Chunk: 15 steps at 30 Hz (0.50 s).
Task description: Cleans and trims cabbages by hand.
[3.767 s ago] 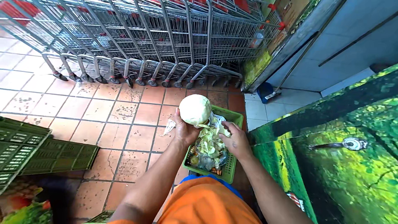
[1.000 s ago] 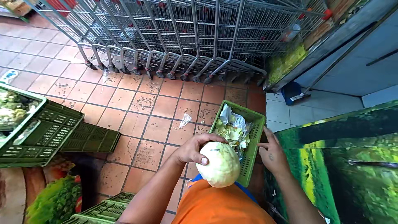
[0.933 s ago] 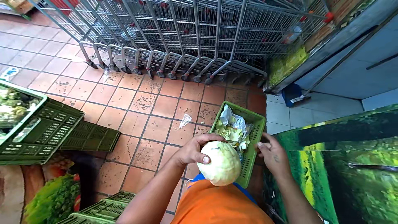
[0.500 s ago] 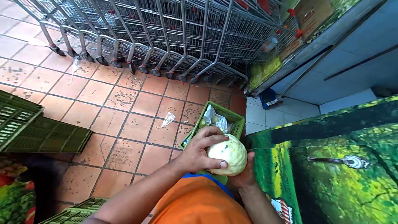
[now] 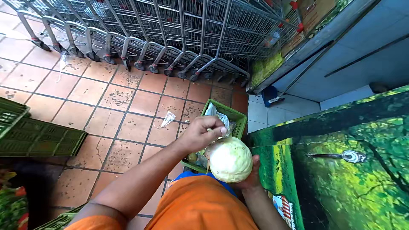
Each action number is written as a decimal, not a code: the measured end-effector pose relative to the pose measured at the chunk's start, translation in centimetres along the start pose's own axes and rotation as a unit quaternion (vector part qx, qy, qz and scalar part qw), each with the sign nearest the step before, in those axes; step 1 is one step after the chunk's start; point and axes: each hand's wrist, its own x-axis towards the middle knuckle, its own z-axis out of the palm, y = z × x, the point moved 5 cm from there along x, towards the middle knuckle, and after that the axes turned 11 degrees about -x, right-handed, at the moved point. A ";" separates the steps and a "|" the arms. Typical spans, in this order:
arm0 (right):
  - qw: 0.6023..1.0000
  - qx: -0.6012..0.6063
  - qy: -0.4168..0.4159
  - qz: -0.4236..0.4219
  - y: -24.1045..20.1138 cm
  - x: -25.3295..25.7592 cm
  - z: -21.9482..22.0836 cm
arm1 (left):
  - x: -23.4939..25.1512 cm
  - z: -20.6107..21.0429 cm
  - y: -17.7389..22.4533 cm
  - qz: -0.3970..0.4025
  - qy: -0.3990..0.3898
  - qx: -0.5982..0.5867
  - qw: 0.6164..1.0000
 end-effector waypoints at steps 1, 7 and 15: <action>1.000 -0.002 -0.004 -0.004 -0.1 0.1 0.1 | 0.2 -0.7 -0.2 -0.020 0.020 0.009 1.000; 1.000 0.007 -0.020 -0.015 -1.0 -0.5 -0.4 | 0.3 -2.6 -1.3 -0.065 0.068 0.124 0.988; 0.858 -0.200 0.472 -0.011 -9.3 -3.8 3.9 | -0.5 1.7 -11.3 -0.272 -0.157 0.291 0.904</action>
